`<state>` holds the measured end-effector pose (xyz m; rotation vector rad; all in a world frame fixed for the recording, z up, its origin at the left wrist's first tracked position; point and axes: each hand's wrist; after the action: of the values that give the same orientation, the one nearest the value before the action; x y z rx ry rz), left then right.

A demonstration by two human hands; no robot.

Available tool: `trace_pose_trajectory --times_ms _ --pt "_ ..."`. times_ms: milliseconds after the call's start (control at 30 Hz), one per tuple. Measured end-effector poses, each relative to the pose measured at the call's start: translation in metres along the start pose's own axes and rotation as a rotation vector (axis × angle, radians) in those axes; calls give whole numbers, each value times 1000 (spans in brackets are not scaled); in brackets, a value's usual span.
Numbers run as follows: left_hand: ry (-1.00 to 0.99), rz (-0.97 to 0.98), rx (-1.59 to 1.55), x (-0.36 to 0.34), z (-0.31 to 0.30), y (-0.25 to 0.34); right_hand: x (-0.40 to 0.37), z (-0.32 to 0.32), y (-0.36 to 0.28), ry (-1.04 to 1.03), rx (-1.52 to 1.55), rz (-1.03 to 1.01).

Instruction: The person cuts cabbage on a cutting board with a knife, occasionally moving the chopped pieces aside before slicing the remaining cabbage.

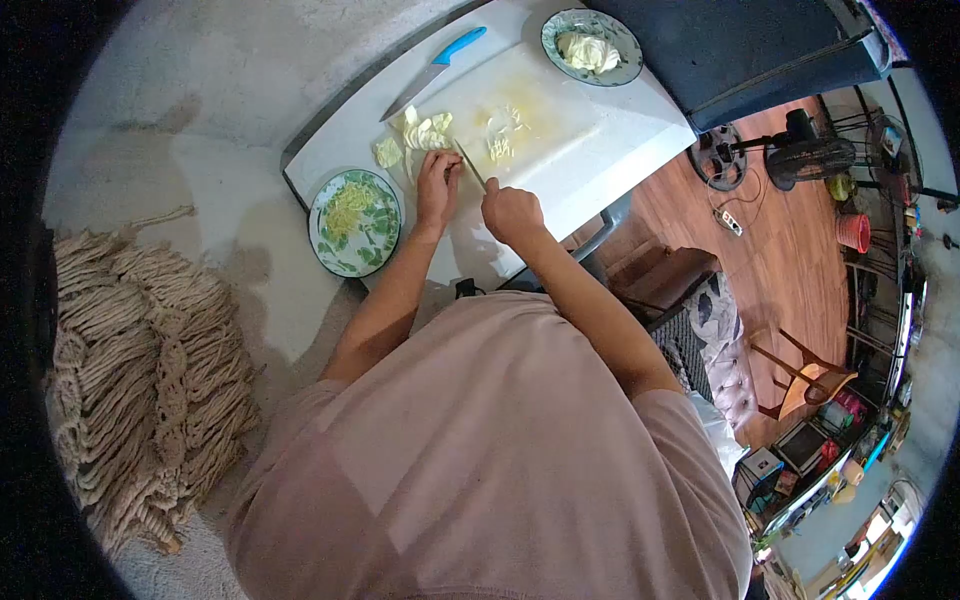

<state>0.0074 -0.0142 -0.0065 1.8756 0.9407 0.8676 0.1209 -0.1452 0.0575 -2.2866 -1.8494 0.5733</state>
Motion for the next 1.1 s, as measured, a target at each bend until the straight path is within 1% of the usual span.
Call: trace_pose_trajectory --times_ms 67,167,200,267,567,700,733,767,833,900,967,1033,1100 --pt "-54 12 84 0 -3 1 -1 -1 -1 1 -7 -11" --pt "-60 3 109 0 -5 6 1 -5 -3 -56 -15 21" --pt "-59 1 109 1 -5 6 2 -6 -3 -60 -10 20" --pt "-46 -62 57 1 -3 5 2 -5 -3 -68 -6 20" --pt "-44 -75 66 0 -2 3 4 2 4 -32 -40 -15" --pt "-50 -91 59 2 1 0 7 4 -1 -107 -85 -17" --pt "-36 -57 88 0 2 0 6 8 -6 -129 -93 -25" --pt "-17 -18 123 0 -1 -1 10 10 -12 -127 -80 -38" --pt "-19 2 125 0 -7 4 25 9 -12 -130 -63 9" --pt "-49 -7 148 4 -5 7 29 9 0 -90 -67 12" --pt "-43 -5 161 5 1 -3 26 7 9 -63 -67 15" --pt "-13 -23 132 3 2 -3 21 4 15 -37 -51 63" --pt "-15 -52 64 2 1 -3 18 1 19 -47 -28 57"
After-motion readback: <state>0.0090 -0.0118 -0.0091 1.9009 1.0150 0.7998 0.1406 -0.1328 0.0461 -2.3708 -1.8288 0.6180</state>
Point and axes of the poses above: each hand's wrist, its own x-axis towards the middle knuckle, its own z-axis out of the palm, y = z × x, and after that the axes turned 6 degrees about -z, right-handed
